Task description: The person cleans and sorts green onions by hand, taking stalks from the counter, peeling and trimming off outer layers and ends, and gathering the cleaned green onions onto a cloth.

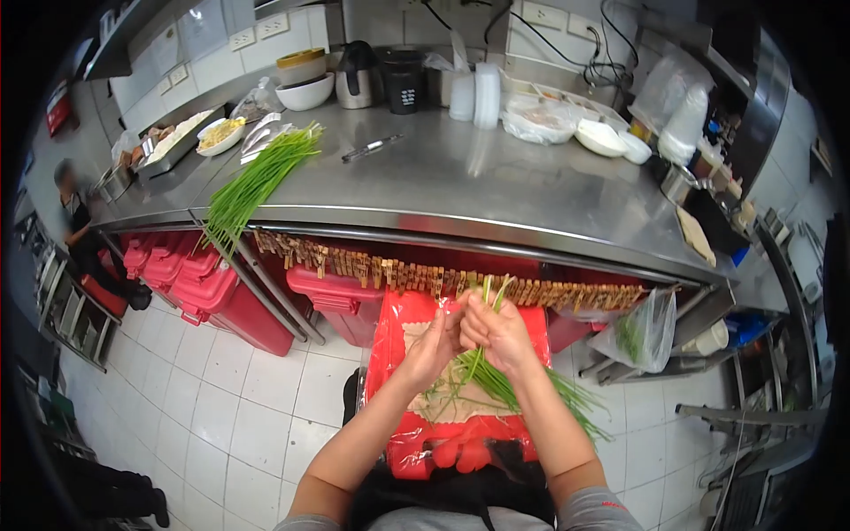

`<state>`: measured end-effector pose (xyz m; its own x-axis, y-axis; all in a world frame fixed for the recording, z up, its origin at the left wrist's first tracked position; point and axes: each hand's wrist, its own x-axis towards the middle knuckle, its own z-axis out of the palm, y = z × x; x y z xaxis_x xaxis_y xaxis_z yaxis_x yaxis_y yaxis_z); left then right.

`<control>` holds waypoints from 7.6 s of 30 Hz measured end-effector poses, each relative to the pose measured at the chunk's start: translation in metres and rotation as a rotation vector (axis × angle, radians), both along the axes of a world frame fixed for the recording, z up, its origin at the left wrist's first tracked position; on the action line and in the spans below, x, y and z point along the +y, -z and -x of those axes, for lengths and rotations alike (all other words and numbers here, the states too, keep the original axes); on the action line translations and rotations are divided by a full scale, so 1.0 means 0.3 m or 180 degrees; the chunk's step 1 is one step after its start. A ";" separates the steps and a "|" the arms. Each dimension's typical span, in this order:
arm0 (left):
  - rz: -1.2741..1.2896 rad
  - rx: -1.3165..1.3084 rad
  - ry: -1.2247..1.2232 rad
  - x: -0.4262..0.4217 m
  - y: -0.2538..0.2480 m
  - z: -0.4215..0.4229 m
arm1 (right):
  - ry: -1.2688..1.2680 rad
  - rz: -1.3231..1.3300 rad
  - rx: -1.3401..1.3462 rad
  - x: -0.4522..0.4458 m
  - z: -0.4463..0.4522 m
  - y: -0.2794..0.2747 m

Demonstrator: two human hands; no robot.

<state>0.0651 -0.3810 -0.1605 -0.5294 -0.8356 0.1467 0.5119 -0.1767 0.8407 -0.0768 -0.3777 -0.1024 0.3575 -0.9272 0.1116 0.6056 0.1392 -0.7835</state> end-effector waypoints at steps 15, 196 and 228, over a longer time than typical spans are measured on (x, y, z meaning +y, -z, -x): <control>0.1686 -0.0897 -0.0828 0.005 -0.167 -0.077 | -0.0973 -0.0080 0.1445 -0.018 -0.073 -0.020; 0.0891 -0.0627 -0.1742 0.261 -0.197 -0.060 | 0.1633 0.1732 0.2611 0.254 -0.012 -0.096; 0.0414 -0.0863 -0.1161 0.282 -0.188 -0.030 | 0.0787 0.0723 0.0993 0.219 0.030 -0.082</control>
